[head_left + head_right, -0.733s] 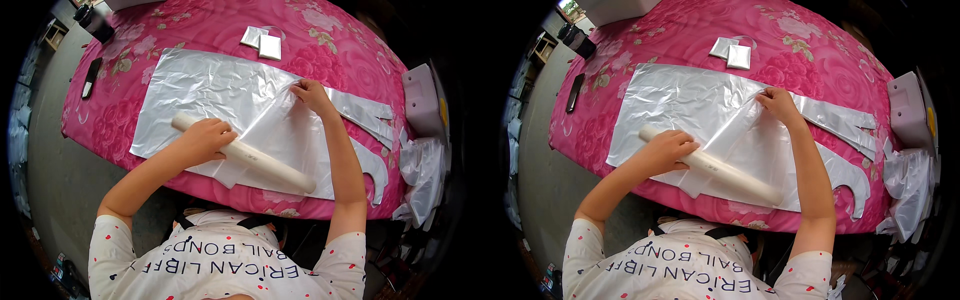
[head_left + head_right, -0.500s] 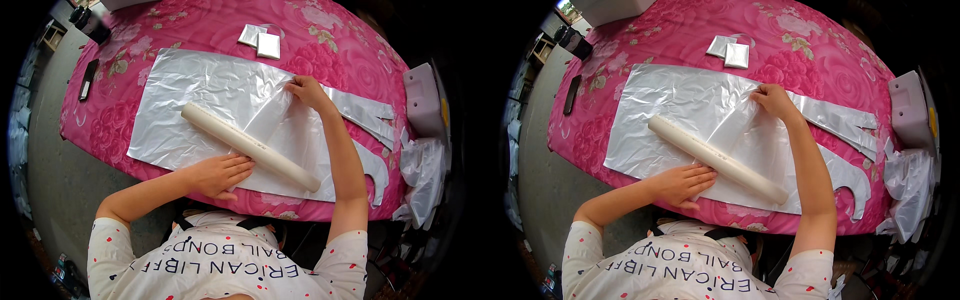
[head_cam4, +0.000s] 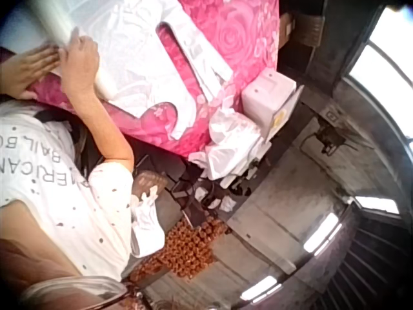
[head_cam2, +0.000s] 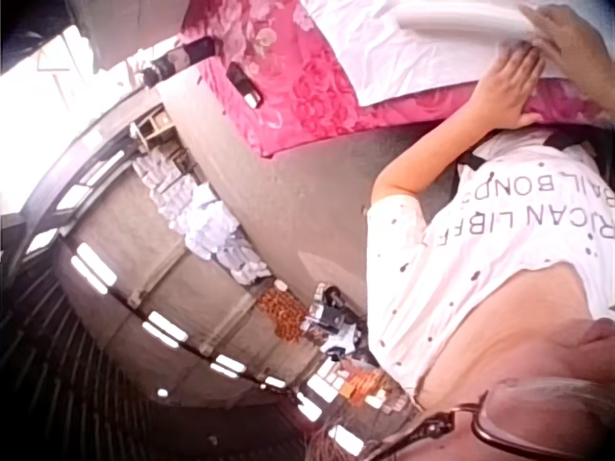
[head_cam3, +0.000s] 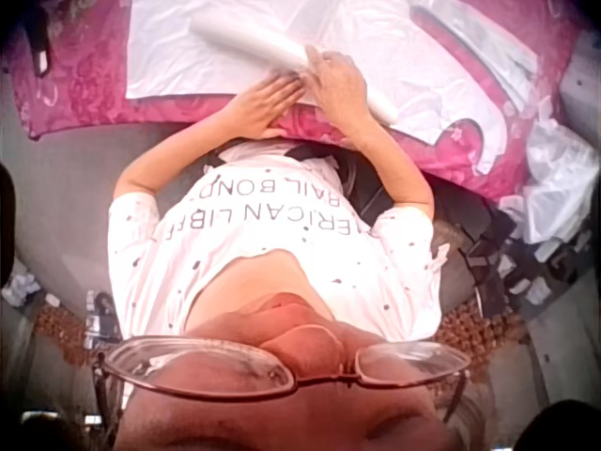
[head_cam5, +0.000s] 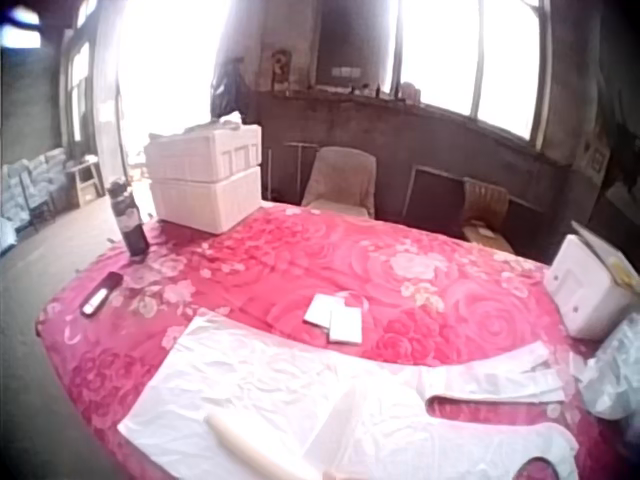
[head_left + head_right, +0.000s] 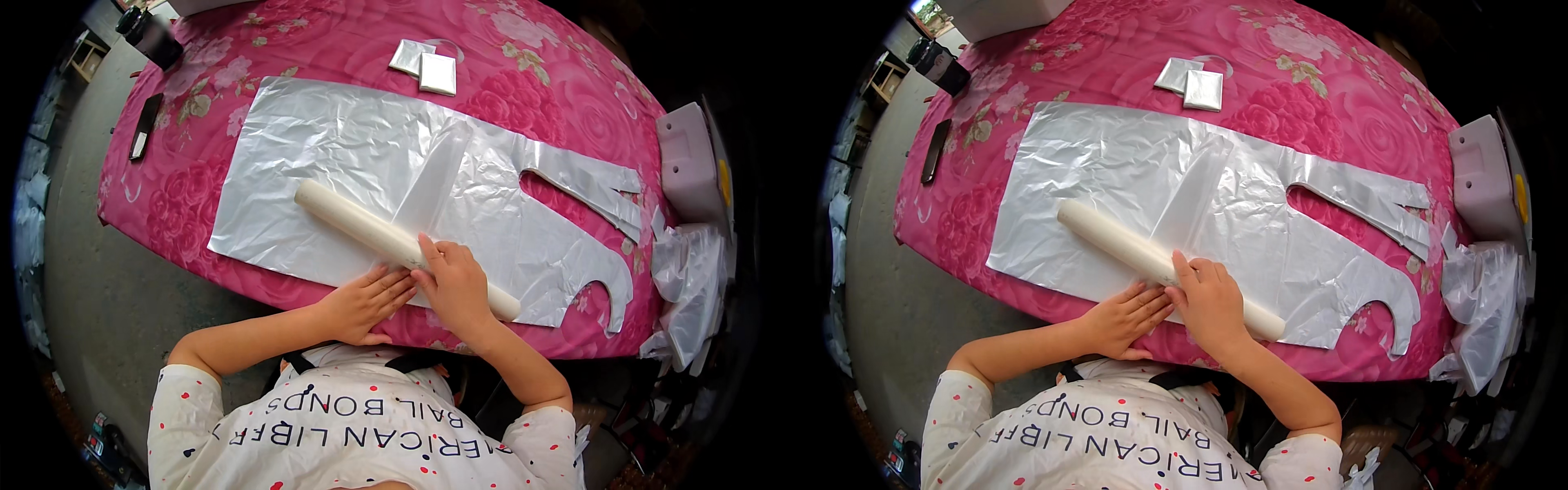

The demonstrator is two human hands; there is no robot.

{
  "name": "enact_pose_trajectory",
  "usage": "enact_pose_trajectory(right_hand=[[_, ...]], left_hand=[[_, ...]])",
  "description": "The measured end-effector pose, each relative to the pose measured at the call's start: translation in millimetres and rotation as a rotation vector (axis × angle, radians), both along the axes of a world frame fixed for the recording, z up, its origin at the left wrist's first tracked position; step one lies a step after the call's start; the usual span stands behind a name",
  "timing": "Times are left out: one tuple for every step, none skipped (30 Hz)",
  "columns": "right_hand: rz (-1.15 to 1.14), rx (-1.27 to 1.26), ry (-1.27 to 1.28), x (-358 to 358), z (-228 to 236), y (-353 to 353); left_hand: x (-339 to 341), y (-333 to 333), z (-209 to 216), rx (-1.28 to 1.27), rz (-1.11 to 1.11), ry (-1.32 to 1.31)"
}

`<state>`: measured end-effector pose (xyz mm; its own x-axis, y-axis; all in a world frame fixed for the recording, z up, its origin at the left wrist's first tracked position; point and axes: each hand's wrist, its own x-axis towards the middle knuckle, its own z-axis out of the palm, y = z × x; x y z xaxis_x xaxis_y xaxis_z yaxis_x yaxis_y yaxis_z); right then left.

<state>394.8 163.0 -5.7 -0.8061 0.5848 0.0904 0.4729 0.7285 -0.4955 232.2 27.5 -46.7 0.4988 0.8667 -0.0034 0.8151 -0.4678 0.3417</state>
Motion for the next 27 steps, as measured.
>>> enact_pose_trajectory(right_hand=[[-0.017, 0.018, -0.009, 4.7, -2.1, -4.3], [-0.061, 0.075, -0.013, 10.8, -5.0, 1.8], [-0.102, 0.136, -0.013, 21.2, -6.5, 16.1], [-0.149, 0.197, -0.016, 33.2, -8.5, 32.7], [-0.267, 0.224, -0.034, 45.6, -9.4, 52.1], [-0.378, 0.25, -0.046, 56.6, -11.2, 72.0], [-0.486, 0.291, -0.052, 70.3, -10.2, 88.6], [-0.595, 0.328, -0.056, 79.4, -10.5, 97.9], [-0.564, 0.3, -0.019, 80.2, -8.9, 97.1], [-0.532, 0.273, 0.018, 81.8, -6.5, 93.6], [-0.499, 0.246, 0.055, 82.6, -3.5, 89.5], [-0.393, 0.208, 0.078, 76.9, 0.6, 77.3], [-0.281, 0.163, 0.104, 65.0, 1.9, 61.3], [-0.19, 0.137, 0.107, 55.9, 1.5, 45.3], [-0.103, 0.066, 0.073, 46.3, 2.2, 30.5], [0.007, 0.13, 0.088, 37.3, -0.3, 19.2], [0.038, 0.143, 0.111, 27.3, -1.1, 12.8], [0.069, 0.154, 0.131, 20.6, -2.1, 9.0], [0.062, 0.183, 0.134, 14.8, -4.0, 11.7], [0.056, 0.211, 0.136, 5.9, -6.1, 19.1], [0.05, 0.239, 0.137, -3.0, -8.4, 28.6], [0.031, 0.256, 0.15, -11.5, -11.7, 40.8], [0.007, 0.286, 0.155, -20.2, -15.8, 55.3], [-0.008, 0.332, 0.186, -30.1, -18.2, 71.2], [-0.036, 0.372, 0.186, -37.4, -21.7, 88.0], [-0.039, 0.387, 0.191, -44.0, -24.5, 103.9], [-0.032, 0.371, 0.198, -48.9, -24.6, 119.5]], left_hand=[[1.0, -0.9, 0.1, 0.004, 0.001, 0.011], [1.8, -1.6, 0.2, 0.007, 0.002, 0.023], [1.8, -3.3, 2.0, 0.003, 0.006, 0.026], [1.5, -3.0, 2.6, 0.0, 0.005, 0.026], [1.2, -1.1, 3.7, 0.0, 0.003, 0.026], [-0.3, -0.3, 4.7, -0.011, -0.016, -0.008], [-2.5, 0.7, 6.9, -0.016, -0.043, -0.048], [-5.1, 3.0, 7.6, -0.025, -0.071, -0.085], [-11.5, 7.3, 9.9, -0.03, -0.092, -0.13], [-19.9, 12.9, 13.9, -0.034, -0.112, -0.174], [-25.0, 17.6, 16.6, -0.038, -0.131, -0.219], [-25.5, 18.2, 14.9, -0.039, -0.144, -0.194], [-25.8, 17.5, 11.5, -0.045, -0.15, -0.165], [-25.7, 18.5, 8.5, -0.047, -0.164, -0.138], [-20.5, 16.3, 5.8, -0.033, -0.133, -0.108], [-10.0, 9.6, 3.5, -0.019, -0.101, -0.076], [-0.9, 3.5, 1.5, -0.005, -0.069, -0.044], [5.7, -1.9, -1.2, 0.013, -0.055, -0.013], [11.4, -6.8, -3.5, 0.031, -0.04, 0.017], [15.2, -10.5, -5.6, 0.049, -0.025, 0.048], [17.6, -12.0, -6.4, 0.034, 0.001, 0.047], [18.1, -12.1, -5.9, 0.03, 0.003, 0.034], [18.4, -12.2, -5.4, 0.027, 0.005, 0.02], [17.9, -11.8, -4.4, 0.025, 0.007, 0.008], [16.9, -10.4, -3.5, 0.016, -0.016, -0.013], [15.2, -9.5, -2.2, 0.005, -0.035, -0.033], [13.7, -9.0, -0.8, -0.006, -0.056, -0.055]])
